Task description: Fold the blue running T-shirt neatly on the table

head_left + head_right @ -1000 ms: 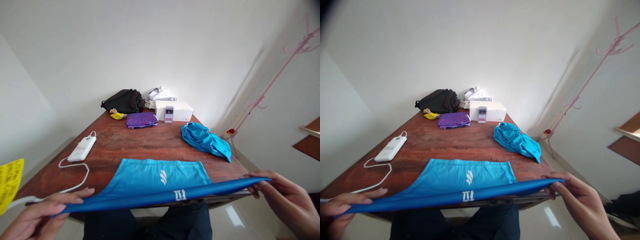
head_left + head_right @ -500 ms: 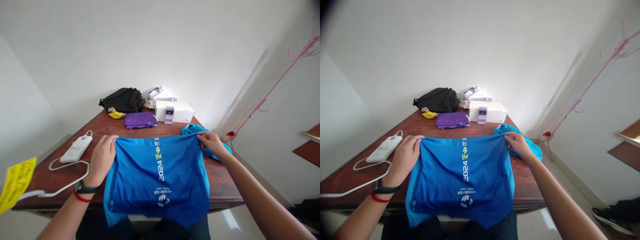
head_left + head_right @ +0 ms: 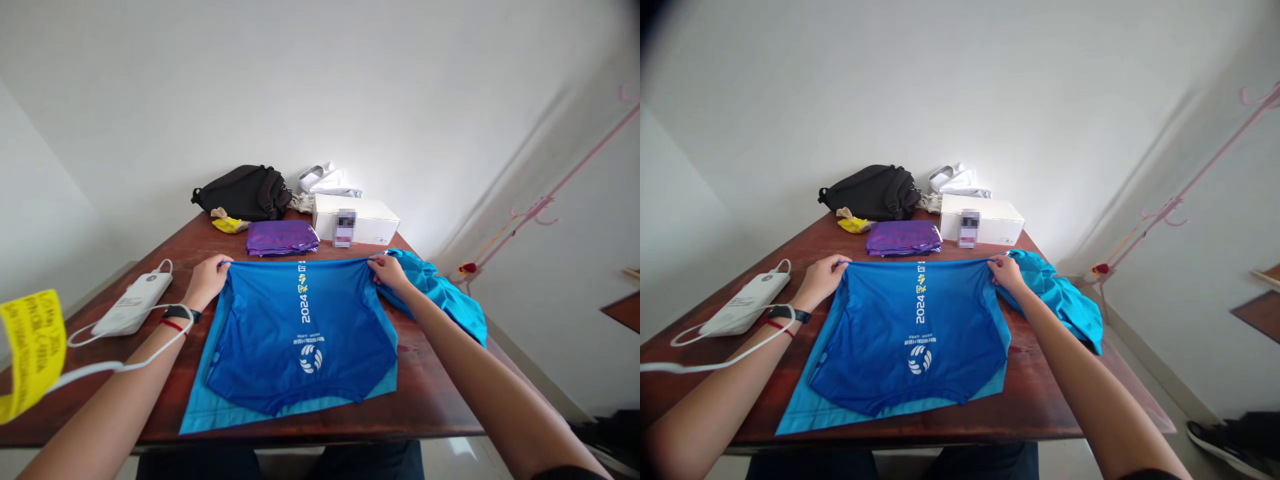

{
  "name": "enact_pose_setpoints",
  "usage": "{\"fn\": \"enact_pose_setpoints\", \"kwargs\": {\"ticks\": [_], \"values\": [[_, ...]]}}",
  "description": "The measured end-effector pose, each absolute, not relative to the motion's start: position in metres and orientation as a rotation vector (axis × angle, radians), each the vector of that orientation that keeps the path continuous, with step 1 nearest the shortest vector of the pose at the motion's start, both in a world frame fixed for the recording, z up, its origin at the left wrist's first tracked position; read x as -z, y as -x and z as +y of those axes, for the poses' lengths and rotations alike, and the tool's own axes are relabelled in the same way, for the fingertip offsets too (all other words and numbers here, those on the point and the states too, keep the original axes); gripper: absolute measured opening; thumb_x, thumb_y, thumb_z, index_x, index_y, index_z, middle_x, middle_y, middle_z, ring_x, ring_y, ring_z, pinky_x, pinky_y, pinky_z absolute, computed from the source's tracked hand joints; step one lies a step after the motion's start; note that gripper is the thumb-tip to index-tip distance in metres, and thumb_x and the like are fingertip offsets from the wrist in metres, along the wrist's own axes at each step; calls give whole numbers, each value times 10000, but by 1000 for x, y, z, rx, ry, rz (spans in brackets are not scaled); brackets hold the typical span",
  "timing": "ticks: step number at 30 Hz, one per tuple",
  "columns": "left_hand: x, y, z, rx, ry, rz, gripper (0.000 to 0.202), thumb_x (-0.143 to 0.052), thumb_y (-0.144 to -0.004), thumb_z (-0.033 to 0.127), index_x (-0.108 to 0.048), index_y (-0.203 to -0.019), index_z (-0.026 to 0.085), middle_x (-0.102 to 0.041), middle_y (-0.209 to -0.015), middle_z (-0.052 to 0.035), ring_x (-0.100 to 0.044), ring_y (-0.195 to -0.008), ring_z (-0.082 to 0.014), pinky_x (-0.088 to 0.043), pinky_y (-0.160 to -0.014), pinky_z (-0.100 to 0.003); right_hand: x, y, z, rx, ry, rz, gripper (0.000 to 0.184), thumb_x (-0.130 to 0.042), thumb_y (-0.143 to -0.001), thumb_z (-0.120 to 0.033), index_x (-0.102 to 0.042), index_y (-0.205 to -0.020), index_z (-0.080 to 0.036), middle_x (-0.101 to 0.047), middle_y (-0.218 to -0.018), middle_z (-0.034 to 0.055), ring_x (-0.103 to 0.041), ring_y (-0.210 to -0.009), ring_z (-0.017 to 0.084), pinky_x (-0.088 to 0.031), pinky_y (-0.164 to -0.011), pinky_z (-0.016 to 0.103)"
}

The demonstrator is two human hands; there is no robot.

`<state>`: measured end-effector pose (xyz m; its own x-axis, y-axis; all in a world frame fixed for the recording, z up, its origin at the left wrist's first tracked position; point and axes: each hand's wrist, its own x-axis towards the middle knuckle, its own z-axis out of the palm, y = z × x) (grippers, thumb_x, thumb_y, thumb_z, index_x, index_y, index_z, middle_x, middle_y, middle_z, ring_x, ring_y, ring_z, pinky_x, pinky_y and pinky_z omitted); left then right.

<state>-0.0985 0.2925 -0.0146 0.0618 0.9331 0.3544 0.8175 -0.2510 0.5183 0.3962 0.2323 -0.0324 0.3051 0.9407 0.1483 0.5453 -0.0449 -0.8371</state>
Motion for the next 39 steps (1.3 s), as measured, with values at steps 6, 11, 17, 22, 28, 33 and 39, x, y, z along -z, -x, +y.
{"fn": "enact_pose_setpoints", "kwargs": {"ticks": [6, 11, 17, 22, 28, 33, 39], "values": [[19, 111, 305, -992, -2059, 1701, 358, -504, -866, 420, -731, -1043, 207, -760, -1106, -82, -694, -995, -285, -505, -914, -374, 23, -384, 230, -695, 1618, -1228, 133, -634, -903, -282, -656, -987, -182, -683, -687, 14, -656, -482, 154, -551, -438, 248], [37, 125, 314, -1131, -1950, 1534, 390, -542, -854, 466, -715, -1067, 188, -752, -1141, -91, -683, -1065, -276, -500, -970, -362, 18, -378, 214, -819, 1512, -1143, 161, -652, -913, -297, -630, -1038, -197, -718, -934, 70, -760, -749, 204, -641, -590, 280], [40, 125, 312, -1062, -1972, 1647, 374, -523, -847, 436, -722, -1053, 196, -758, -1121, -88, -695, -1012, -276, -507, -929, -359, 20, -370, 217, -901, 1517, -1108, 111, -666, -914, -249, -636, -996, -181, -701, -858, 56, -751, -720, 190, -626, -537, 244], [37, 127, 310, -910, -2111, 1829, 359, -485, -880, 428, -729, -1046, 223, -774, -1013, -76, -706, -853, -270, -514, -821, -356, 26, -362, 239, -885, 1566, -1088, 87, -660, -914, -240, -620, -955, -175, -679, -798, 42, -727, -652, 167, -608, -507, 239], [45, 134, 312, -724, -2188, 1939, 325, -485, -905, 429, -706, -1071, 258, -770, -1028, -89, -712, -953, -316, -526, -788, -377, 34, -349, 249, -770, 1603, -1108, 300, -679, -881, -262, -604, -1164, -200, -698, -1087, 97, -719, -755, 168, -605, -574, 255], [46, 136, 309, -872, -2286, 1919, 310, -508, -889, 369, -690, -1093, 221, -721, -1074, -106, -681, -1020, -299, -519, -928, -415, 41, -346, 204, -624, 1546, -1255, 501, -679, -868, -351, -553, -1339, -234, -601, -1379, 120, -683, -1021, 229, -602, -802, 340], [27, 101, 287, -1097, -2464, 1540, 353, -476, -947, 400, -690, -1124, 181, -679, -1162, -112, -651, -1078, -273, -491, -1024, -401, 48, -356, 113, -661, 1626, -1270, 516, -747, -806, -465, -605, -1246, -235, -610, -1375, 136, -669, -1104, 304, -540, -962, 465]]}}
